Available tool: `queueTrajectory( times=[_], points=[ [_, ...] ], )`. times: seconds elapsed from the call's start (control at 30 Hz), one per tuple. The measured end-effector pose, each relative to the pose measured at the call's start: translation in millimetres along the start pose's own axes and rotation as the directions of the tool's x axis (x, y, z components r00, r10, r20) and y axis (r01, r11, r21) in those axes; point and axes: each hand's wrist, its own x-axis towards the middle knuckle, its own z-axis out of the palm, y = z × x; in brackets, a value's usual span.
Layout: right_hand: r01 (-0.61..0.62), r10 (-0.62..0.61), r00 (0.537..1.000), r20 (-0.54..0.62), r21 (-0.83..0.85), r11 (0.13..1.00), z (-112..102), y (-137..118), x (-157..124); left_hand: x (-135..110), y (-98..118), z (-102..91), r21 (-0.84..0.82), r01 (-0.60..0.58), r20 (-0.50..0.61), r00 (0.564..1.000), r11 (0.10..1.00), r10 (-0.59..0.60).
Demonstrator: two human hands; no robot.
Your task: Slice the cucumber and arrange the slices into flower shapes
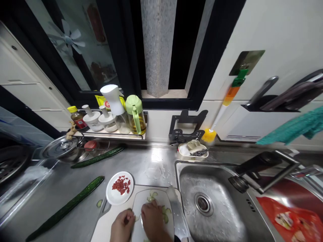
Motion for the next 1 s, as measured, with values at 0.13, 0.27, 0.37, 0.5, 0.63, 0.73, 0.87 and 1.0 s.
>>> queueTrajectory(
  times=[0.13,0.27,0.37,0.5,0.63,0.73,0.87,1.0],
  points=[
    [0.020,-0.020,1.000,-0.014,-0.019,1.000,1,0,-2,-3,-2,2.7,-0.037,-0.023,-0.050,0.999,0.999,0.021],
    [0.046,-0.049,0.993,-0.105,-0.033,0.998,16,12,-4,-6,-3,4.3,-0.068,0.021,-0.049,0.999,0.997,-0.024],
    [0.082,-0.096,0.975,-0.202,-0.078,0.994,44,29,-6,-7,-1,3.9,-0.085,0.061,-0.040,0.997,0.995,-0.064],
    [0.234,-0.283,0.916,-0.284,-0.197,0.952,78,50,-10,-7,2,1.9,-0.083,0.082,-0.030,0.996,0.993,-0.085],
    [0.334,-0.448,0.828,-0.337,-0.347,0.877,77,53,-18,-7,2,1.3,-0.086,0.087,-0.025,0.996,0.993,-0.089],
    [0.334,-0.476,0.799,-0.368,-0.388,0.859,67,49,-20,-7,2,2.5,-0.086,0.075,-0.022,0.997,0.993,-0.077],
    [0.330,-0.493,0.750,-0.440,-0.396,0.857,64,46,-17,-7,-3,0.9,-0.079,0.104,-0.002,0.995,0.991,-0.105],
    [0.346,-0.464,0.785,-0.411,-0.331,0.878,60,48,-20,1,-16,-11.1,-0.082,0.154,-0.068,0.985,0.985,-0.159]
  ],
)
